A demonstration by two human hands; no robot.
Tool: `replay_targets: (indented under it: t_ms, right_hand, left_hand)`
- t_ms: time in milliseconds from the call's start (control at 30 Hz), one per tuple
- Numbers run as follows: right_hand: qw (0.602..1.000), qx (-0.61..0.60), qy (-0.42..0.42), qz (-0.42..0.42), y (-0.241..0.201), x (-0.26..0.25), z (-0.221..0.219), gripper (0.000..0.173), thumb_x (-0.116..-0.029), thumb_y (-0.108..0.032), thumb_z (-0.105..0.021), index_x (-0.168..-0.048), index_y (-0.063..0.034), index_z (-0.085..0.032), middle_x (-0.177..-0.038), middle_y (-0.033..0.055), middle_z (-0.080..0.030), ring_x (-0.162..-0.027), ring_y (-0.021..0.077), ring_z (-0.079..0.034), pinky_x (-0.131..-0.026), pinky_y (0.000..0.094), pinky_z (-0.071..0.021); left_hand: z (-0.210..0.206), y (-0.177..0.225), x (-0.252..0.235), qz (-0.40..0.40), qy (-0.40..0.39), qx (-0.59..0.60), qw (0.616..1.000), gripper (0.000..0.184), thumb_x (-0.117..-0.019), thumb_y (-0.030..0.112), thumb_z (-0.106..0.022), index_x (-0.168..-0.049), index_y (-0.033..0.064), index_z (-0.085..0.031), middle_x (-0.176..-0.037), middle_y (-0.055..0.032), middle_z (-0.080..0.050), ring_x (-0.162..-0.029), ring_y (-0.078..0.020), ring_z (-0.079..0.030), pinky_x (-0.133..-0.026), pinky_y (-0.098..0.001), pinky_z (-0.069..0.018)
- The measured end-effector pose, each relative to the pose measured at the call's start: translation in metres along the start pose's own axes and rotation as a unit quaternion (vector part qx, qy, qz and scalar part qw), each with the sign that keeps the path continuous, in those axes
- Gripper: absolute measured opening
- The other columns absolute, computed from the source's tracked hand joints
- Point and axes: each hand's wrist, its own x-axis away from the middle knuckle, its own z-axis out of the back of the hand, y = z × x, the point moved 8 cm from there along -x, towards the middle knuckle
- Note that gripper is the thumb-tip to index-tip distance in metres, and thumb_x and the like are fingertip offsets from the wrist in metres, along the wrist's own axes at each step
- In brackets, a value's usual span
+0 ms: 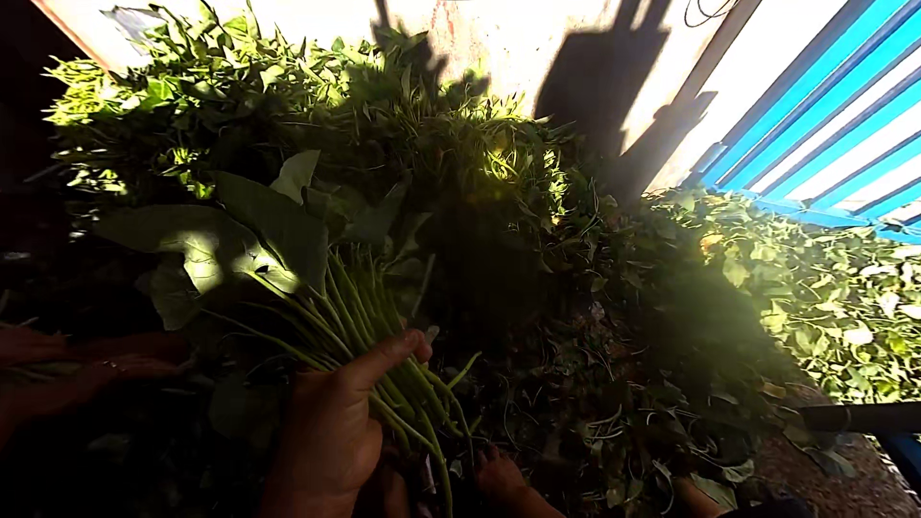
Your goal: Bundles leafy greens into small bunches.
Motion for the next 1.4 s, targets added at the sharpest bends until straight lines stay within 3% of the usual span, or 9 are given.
replay_targets:
  t_ms: [167, 367, 533, 700, 833, 1000, 1133, 1233, 1400]
  right_hand:
    - [0.976, -0.108, 0.185, -0.038, 0.052, 0.011, 0.081, 0.037, -0.0982, -0.015, -0.057, -0.134, -0.0059, -0.061, -0.15, 0.0242, -0.048, -0.101, 0.0448, -0.069, -0.084, 0.0614, -0.0577]
    - [0.792, -0.363, 0.349, -0.345, 0.174, 0.036, 0.094, 0.044, -0.098, -0.026, -0.06, -0.136, -0.0037, -0.058, -0.141, 0.0225, -0.056, -0.128, 0.0368, -0.059, -0.103, 0.0539, -0.0506]
    - [0.938, -0.282, 0.174, -0.102, 0.078, -0.003, 0.03, 0.062, -0.0992, -0.021, -0.059, -0.156, -0.0073, -0.041, -0.161, 0.0212, -0.038, -0.144, 0.0411, -0.043, -0.113, 0.0584, -0.0432]
    - [0.989, -0.11, 0.026, 0.097, -0.004, 0.001, -0.02, 0.035, -0.0974, -0.014, -0.058, -0.131, -0.0094, -0.067, -0.147, 0.0153, -0.056, -0.139, 0.0375, -0.049, -0.113, 0.0631, -0.0378]
    - [0.975, -0.122, 0.186, 0.002, 0.021, 0.026, 0.013, 0.026, -0.0939, -0.015, -0.062, -0.117, -0.0089, -0.072, -0.136, 0.0196, -0.06, -0.119, 0.0392, -0.062, -0.094, 0.0583, -0.0532]
    - [0.883, -0.24, 0.34, -0.219, 0.093, 0.048, 0.053, 0.036, -0.0944, -0.009, -0.058, -0.13, -0.0047, -0.061, -0.14, 0.021, -0.055, -0.105, 0.0363, -0.07, -0.085, 0.0507, -0.0604]
    - [0.94, -0.114, 0.283, -0.155, 0.11, 0.019, 0.066, 0.036, -0.098, -0.011, -0.054, -0.132, -0.0064, -0.065, -0.146, 0.0133, -0.057, -0.139, 0.0325, -0.051, -0.105, 0.0515, -0.0499]
    - [0.978, 0.052, 0.177, -0.094, 0.114, -0.015, 0.064, 0.046, -0.102, -0.012, -0.048, -0.147, -0.001, -0.052, -0.162, 0.0204, -0.039, -0.155, 0.0408, -0.025, -0.124, 0.0631, -0.0157]
    - [0.981, 0.103, 0.004, -0.162, 0.118, 0.012, 0.088, 0.041, -0.1018, -0.015, -0.053, -0.137, 0.0066, -0.058, -0.146, 0.0305, -0.052, -0.143, 0.0481, -0.04, -0.119, 0.072, -0.0147]
  left_hand:
    - [0.007, 0.0, -0.005, -0.017, 0.004, -0.012, 1.0, 0.031, -0.0864, -0.01, -0.068, -0.115, 0.0008, -0.066, -0.091, -0.0211, -0.074, -0.074, -0.0314, -0.074, -0.068, -0.0453, -0.0654]
    - [0.001, 0.002, -0.007, -0.024, -0.001, -0.013, 1.0, 0.028, -0.0871, -0.009, -0.066, -0.113, 0.0008, -0.066, -0.091, -0.0196, -0.074, -0.075, -0.0282, -0.075, -0.069, -0.0422, -0.0654]
    - [-0.01, -0.001, -0.004, -0.013, -0.001, -0.013, 1.0, 0.031, -0.0855, -0.011, -0.068, -0.115, -0.0002, -0.067, -0.092, -0.0199, -0.074, -0.075, -0.0287, -0.075, -0.068, -0.0419, -0.0654]
    - [-0.007, -0.004, -0.004, -0.013, -0.008, -0.02, 1.0, 0.029, -0.0863, -0.009, -0.068, -0.114, -0.0003, -0.066, -0.091, -0.02, -0.074, -0.076, -0.0288, -0.075, -0.071, -0.0423, -0.0651]
    - [-0.003, -0.002, -0.005, -0.015, -0.008, -0.02, 1.0, 0.027, -0.0871, -0.008, -0.067, -0.113, 0.0005, -0.066, -0.091, -0.0195, -0.074, -0.076, -0.0277, -0.074, -0.071, -0.0416, -0.0647]
    - [-0.003, 0.0, -0.003, -0.014, -0.004, -0.017, 1.0, 0.023, -0.0874, -0.008, -0.067, -0.109, -0.0006, -0.068, -0.09, -0.02, -0.074, -0.076, -0.028, -0.074, -0.07, -0.0408, -0.0646]
    - [-0.006, -0.001, -0.003, -0.013, -0.012, -0.015, 1.0, 0.027, -0.0857, -0.009, -0.069, -0.111, -0.0009, -0.068, -0.091, -0.0207, -0.074, -0.077, -0.0292, -0.074, -0.07, -0.0421, -0.0647]
    - [-0.005, -0.001, -0.004, -0.006, -0.013, -0.019, 1.0, 0.028, -0.0848, -0.008, -0.071, -0.112, 0.0, -0.067, -0.093, -0.021, -0.073, -0.078, -0.0297, -0.074, -0.072, -0.0435, -0.0645]
    - [-0.003, 0.0, -0.004, 0.005, -0.001, -0.017, 1.0, 0.028, -0.0851, -0.008, -0.071, -0.112, -0.0012, -0.068, -0.093, -0.0207, -0.074, -0.077, -0.0297, -0.074, -0.071, -0.0428, -0.0647]
